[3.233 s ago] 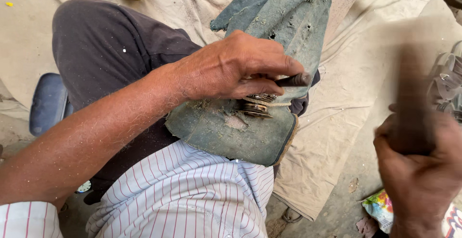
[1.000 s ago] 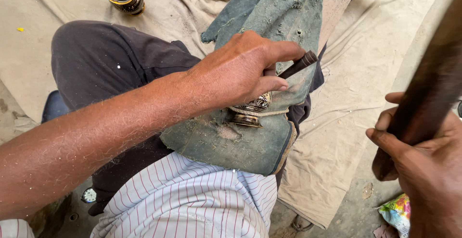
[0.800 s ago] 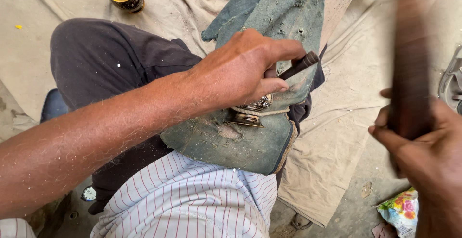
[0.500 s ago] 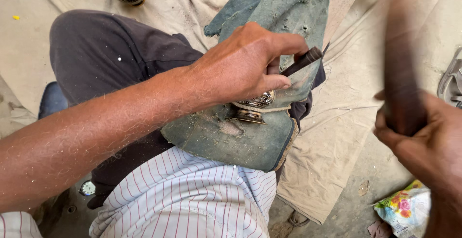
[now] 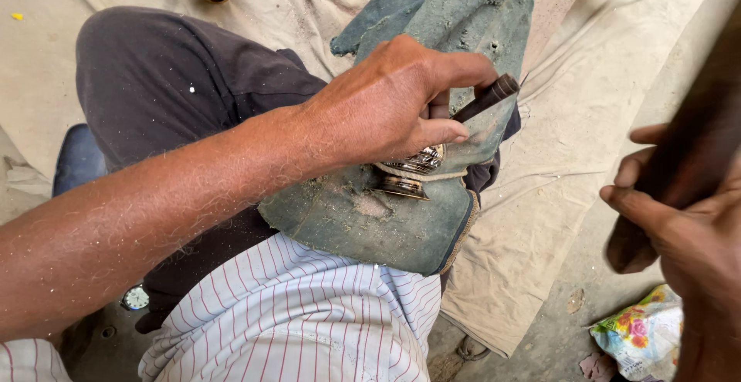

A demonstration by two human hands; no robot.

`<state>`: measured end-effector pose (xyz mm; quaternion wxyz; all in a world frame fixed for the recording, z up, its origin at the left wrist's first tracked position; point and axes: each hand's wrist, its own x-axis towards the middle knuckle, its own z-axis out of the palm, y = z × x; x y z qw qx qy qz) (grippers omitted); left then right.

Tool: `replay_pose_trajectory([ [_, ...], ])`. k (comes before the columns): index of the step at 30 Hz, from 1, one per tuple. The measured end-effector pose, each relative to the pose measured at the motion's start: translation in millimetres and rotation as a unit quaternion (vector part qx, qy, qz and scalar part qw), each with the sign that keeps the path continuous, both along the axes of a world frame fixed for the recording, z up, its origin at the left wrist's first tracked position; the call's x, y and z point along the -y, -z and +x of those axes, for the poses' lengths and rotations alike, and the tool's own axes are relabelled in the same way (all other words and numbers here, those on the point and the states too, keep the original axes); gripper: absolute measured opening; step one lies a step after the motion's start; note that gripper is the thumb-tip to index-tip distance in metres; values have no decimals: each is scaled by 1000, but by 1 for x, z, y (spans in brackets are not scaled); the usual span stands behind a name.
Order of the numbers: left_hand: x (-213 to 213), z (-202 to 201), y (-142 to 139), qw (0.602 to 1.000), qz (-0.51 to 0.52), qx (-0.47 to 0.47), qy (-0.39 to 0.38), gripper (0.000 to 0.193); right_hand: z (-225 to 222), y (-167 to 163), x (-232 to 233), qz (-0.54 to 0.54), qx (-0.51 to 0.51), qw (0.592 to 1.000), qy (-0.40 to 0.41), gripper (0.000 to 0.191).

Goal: The person sits on the ground with a small brass vessel held on a padded cushion, and hammers decorative patterns into its surface using a punch held in one hand and a wooden mallet in the other, repositioning the punch repeatedly around the vessel body.

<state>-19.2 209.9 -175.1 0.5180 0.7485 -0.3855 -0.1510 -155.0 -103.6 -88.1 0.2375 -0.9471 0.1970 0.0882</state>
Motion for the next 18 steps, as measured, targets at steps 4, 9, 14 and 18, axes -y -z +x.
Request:
replay_pose_trajectory([
  [4, -4, -1, 3, 996, -57, 62, 1, 49, -3, 0, -4, -16, -66, 995, -74, 32],
  [9, -4, 0, 5, 992, -104, 75, -3, 50, -5, 0, -9, 168, 69, 978, 98, 58],
  [14, -3, 1, 6, 997, -64, 28, 8, 49, 2, -8, -12, -48, -40, 997, -44, 36],
  [18, -6, -3, 9, 995, -98, 32, -3, 51, 8, -11, -19, 17, -15, 998, -64, 31],
])
